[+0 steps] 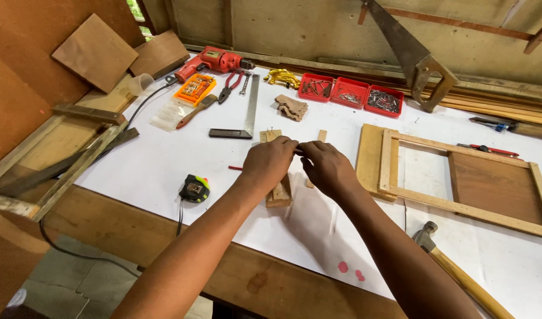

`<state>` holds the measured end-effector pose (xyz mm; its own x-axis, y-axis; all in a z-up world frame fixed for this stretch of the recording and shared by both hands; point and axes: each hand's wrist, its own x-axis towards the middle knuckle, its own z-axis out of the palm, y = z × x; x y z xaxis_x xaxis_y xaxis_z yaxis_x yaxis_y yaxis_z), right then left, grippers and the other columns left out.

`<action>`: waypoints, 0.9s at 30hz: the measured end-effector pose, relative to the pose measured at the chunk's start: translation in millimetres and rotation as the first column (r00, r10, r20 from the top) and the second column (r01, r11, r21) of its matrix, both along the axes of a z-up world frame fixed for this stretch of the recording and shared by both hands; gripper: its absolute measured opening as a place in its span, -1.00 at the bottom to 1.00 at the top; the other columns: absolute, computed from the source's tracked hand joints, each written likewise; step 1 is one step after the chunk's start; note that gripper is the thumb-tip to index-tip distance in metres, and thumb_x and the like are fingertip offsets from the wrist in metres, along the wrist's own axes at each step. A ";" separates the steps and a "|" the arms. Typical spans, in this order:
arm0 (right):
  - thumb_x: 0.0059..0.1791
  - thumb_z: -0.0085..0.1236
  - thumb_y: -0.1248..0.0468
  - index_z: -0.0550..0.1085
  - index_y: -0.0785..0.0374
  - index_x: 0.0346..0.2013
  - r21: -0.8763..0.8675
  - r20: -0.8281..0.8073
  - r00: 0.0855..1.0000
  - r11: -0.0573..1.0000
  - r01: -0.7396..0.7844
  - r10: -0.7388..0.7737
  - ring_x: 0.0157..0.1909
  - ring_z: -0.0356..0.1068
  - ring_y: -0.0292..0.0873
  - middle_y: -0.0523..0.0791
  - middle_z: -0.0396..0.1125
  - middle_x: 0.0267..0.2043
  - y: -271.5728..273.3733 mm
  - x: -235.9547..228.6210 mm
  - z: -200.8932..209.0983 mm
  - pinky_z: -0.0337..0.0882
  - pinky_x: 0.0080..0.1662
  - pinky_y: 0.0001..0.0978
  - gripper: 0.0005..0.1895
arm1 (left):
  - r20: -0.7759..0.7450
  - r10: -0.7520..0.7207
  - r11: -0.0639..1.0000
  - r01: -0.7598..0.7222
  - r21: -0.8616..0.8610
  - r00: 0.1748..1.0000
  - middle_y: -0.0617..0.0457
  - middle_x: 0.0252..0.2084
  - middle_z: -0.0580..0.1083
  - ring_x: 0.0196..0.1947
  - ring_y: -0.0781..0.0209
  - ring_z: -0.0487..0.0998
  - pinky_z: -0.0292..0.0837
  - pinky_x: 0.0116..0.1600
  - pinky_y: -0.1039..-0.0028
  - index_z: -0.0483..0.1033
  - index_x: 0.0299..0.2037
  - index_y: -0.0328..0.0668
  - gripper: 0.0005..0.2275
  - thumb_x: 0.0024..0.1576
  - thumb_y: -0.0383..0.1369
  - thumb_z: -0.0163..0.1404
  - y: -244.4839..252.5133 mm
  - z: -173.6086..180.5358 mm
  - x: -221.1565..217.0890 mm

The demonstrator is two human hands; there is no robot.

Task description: The person sorts through a pile of thin wood strips on the workbench, then sands a small wooden block by hand. They fit strips into a wooden frame, position a strip across it, and hammer nails to attach the strip to the frame.

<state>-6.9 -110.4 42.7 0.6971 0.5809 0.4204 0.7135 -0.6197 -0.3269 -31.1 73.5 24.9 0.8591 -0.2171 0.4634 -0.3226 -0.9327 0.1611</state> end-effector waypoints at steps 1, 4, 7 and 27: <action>-0.02 0.09 0.28 0.53 0.14 -0.01 0.000 0.002 1.000 1.000 -0.011 0.011 -0.04 0.43 0.07 -0.08 0.47 -0.07 6.9 -3.6 -4.5 0.47 0.00 -0.09 -0.72 | 0.002 0.011 1.000 -0.011 0.000 1.000 0.04 -0.14 0.57 -0.33 0.07 0.65 0.54 -0.29 0.31 0.57 -0.04 -0.12 -0.83 0.21 -0.40 -0.01 7.1 1.9 -11.6; 0.03 0.05 0.33 0.54 0.06 0.02 0.006 0.070 0.996 0.998 -0.057 0.057 0.13 0.44 0.00 -0.13 0.48 0.08 24.4 -13.9 -13.6 0.49 0.07 -0.17 -0.72 | -0.132 0.076 0.995 -0.083 -0.054 0.988 0.05 -0.09 0.56 -0.20 0.01 0.64 0.55 -0.15 0.26 0.55 0.00 -0.11 -0.77 0.17 -0.30 0.07 22.1 13.5 -42.5; -0.04 0.10 0.28 0.49 0.02 0.17 -0.140 0.013 0.996 0.986 -0.087 0.090 0.21 0.39 -0.03 -0.13 0.42 0.18 31.0 -27.9 -21.0 0.47 0.09 -0.20 -0.54 | -0.291 0.144 0.989 -0.131 0.066 0.946 0.00 0.02 0.51 0.03 0.02 0.57 0.46 0.08 0.19 0.51 0.04 -0.16 -0.54 0.03 -0.05 0.19 26.5 14.4 -62.6; -0.01 0.16 0.14 0.52 -0.02 0.18 -0.255 -0.103 0.994 0.965 -0.063 0.038 0.26 0.34 0.01 -0.19 0.36 0.30 76.2 66.3 -35.2 0.39 0.23 -0.19 -0.57 | -0.644 0.232 0.973 -0.160 0.169 0.729 -0.15 0.58 -0.25 0.57 -0.13 -0.25 -0.40 0.49 -0.20 -0.24 0.53 0.00 0.17 -0.18 0.44 0.08 49.8 18.9 -20.6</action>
